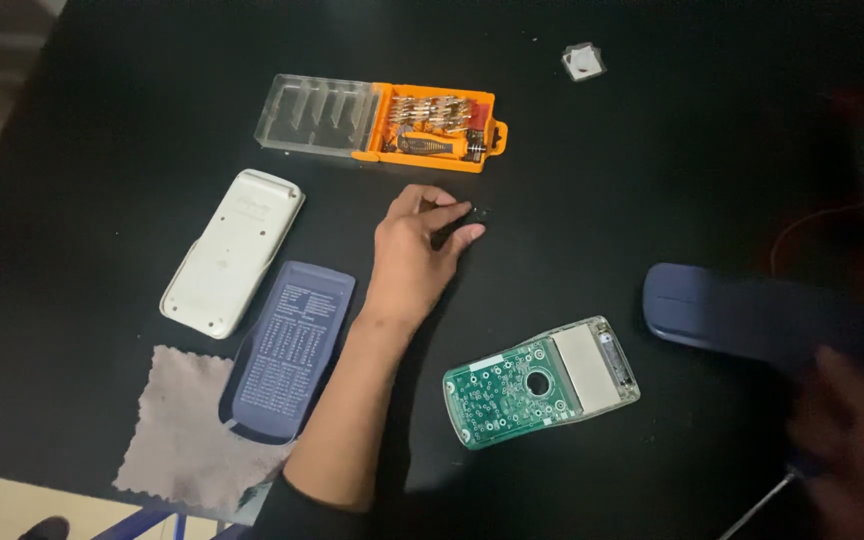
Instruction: Disassembling a scientific calculator by removing screws with precision screwdrivers and prying open the back cover.
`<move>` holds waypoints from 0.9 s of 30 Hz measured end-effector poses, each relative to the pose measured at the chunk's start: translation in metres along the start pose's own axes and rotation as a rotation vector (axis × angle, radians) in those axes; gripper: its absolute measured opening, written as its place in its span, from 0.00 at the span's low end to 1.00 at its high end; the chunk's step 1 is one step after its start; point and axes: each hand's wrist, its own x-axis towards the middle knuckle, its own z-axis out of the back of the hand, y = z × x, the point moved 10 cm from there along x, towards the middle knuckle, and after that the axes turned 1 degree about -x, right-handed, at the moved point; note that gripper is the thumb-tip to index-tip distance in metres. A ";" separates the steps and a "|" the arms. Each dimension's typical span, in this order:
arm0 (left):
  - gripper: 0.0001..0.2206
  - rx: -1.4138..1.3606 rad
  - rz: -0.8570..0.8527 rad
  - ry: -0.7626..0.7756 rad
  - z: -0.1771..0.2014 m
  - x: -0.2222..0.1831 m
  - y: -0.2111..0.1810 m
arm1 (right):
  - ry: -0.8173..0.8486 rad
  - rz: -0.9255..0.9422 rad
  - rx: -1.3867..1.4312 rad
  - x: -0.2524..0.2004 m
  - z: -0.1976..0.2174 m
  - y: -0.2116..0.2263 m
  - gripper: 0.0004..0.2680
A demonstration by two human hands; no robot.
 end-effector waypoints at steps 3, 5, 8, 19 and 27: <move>0.14 0.039 0.001 -0.008 -0.001 0.003 -0.007 | -0.144 -0.265 0.398 -0.021 0.049 0.048 0.31; 0.14 0.037 0.028 -0.029 0.001 0.006 -0.010 | -0.292 -0.585 1.084 -0.044 0.063 0.074 0.12; 0.10 0.022 -0.030 -0.088 0.006 0.004 -0.019 | -0.347 -0.670 0.840 -0.047 0.079 0.092 0.19; 0.07 0.058 -0.075 -0.082 0.002 0.006 -0.028 | -0.431 -0.425 0.990 -0.027 0.101 0.122 0.18; 0.16 -0.025 -0.083 0.001 0.025 -0.028 -0.062 | -0.443 -0.315 1.102 -0.039 0.105 0.128 0.16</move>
